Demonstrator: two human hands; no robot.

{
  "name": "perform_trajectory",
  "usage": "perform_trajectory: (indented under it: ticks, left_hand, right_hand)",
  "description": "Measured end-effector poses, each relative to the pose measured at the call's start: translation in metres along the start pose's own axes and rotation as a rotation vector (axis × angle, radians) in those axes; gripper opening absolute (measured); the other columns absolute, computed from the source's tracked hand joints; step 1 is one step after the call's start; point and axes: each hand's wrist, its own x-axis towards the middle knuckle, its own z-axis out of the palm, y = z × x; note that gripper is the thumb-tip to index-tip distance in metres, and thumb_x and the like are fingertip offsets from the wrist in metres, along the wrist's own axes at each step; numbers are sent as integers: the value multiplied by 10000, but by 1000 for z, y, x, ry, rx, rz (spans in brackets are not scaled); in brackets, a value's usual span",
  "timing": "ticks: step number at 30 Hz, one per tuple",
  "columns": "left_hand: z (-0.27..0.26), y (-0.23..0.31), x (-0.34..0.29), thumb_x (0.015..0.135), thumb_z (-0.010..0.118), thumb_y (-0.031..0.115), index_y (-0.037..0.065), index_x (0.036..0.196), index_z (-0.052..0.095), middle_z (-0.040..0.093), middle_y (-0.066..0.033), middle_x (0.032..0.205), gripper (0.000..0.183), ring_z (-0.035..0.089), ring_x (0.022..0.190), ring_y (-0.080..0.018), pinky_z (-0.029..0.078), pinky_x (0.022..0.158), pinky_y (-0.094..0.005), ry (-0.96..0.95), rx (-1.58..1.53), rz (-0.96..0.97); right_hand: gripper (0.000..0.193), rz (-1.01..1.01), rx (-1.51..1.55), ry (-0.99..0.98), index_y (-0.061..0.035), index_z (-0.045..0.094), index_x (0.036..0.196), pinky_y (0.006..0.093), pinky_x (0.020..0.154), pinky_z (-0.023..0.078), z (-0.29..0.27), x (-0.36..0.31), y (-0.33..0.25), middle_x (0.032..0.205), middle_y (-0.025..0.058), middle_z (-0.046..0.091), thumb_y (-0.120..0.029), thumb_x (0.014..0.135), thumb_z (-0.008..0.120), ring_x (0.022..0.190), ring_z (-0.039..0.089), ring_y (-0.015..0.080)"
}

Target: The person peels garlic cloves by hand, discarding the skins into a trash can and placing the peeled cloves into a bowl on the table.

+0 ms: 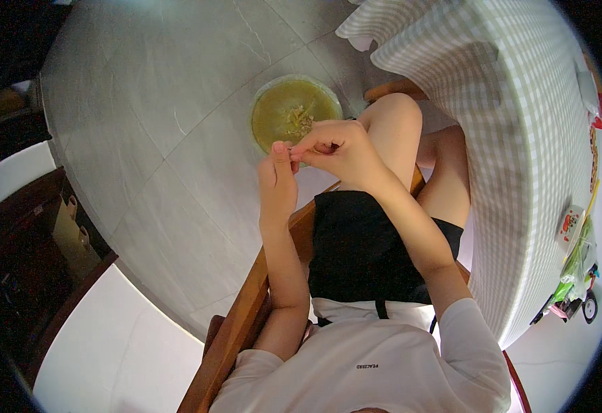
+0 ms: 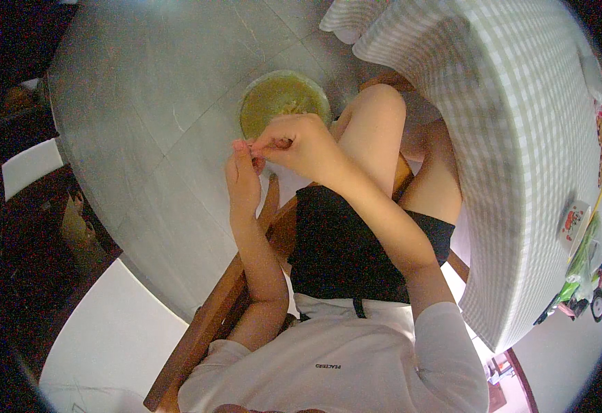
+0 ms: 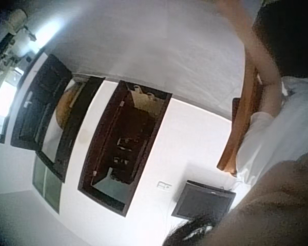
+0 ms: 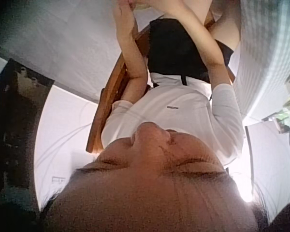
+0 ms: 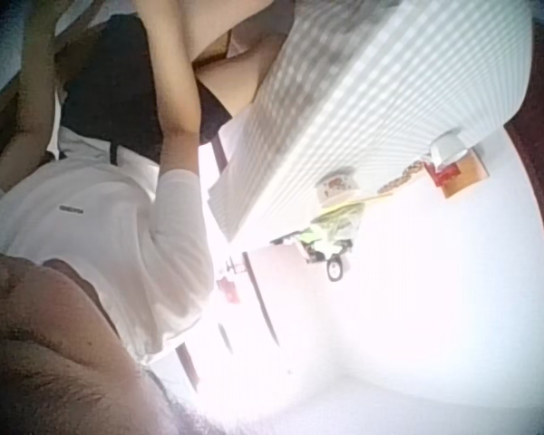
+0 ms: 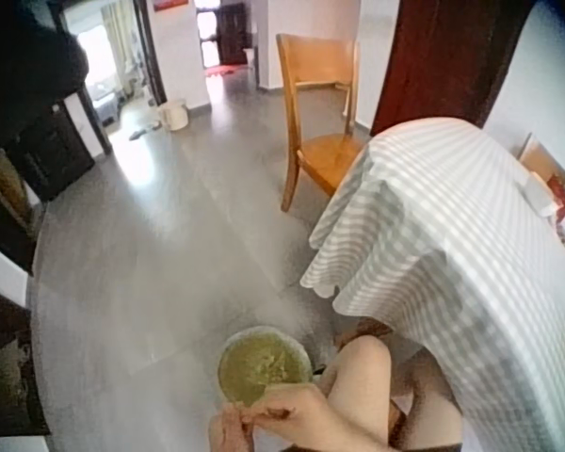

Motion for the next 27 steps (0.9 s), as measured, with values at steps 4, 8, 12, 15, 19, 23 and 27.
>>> perform_trajectory:
  ticks: [4,8,12,15,19,23,27]
  left_hand:
    - [-3,0,-2,911,280,417,19,726,524,438,9,617,502,357,565,-81,276,511,-230,-3,33,-14]
    - [-1,0,-1,919,271,386,11,757,497,433,-7,656,466,369,599,-91,303,539,-226,18,-42,17]
    - [6,0,1,925,259,355,0,823,489,422,-15,690,435,372,629,-86,305,561,-209,62,-162,161]
    - [9,1,3,924,263,358,2,905,506,437,-7,726,431,373,636,-75,304,569,-197,60,-90,295]
    - [4,10,-6,922,271,344,17,910,509,446,4,761,404,365,631,-68,299,573,-190,1,-137,38]
    - [1,3,-7,909,296,351,42,858,506,435,23,702,377,350,598,-68,284,544,-205,34,-244,-81]
    - [3,4,-8,889,321,375,70,779,503,428,26,655,372,345,575,-72,263,518,-218,55,-233,-132]
  right_hand:
    - [89,131,98,-27,-45,634,779,228,459,342,1,0,4,587,19,539,-75,696,648,518,447,85]
    - [153,159,173,-28,-45,620,858,226,479,346,3,-2,7,639,27,554,-121,726,640,541,446,80]
    - [203,-17,17,8,-42,615,904,242,506,367,3,2,-9,696,68,567,-134,724,639,555,474,133]
    - [220,-46,-42,71,-41,610,925,257,506,378,5,2,-10,700,82,570,-124,722,633,555,491,164]
    - [211,-51,49,110,-26,607,944,194,465,301,11,-3,-1,659,19,521,-61,737,627,518,373,64]
    - [174,32,72,87,-33,609,925,212,476,345,12,-4,-7,670,43,556,-70,755,601,521,441,85]
    - [140,68,182,-6,-45,609,902,222,501,394,11,-4,1,649,61,583,-91,773,579,542,520,92]
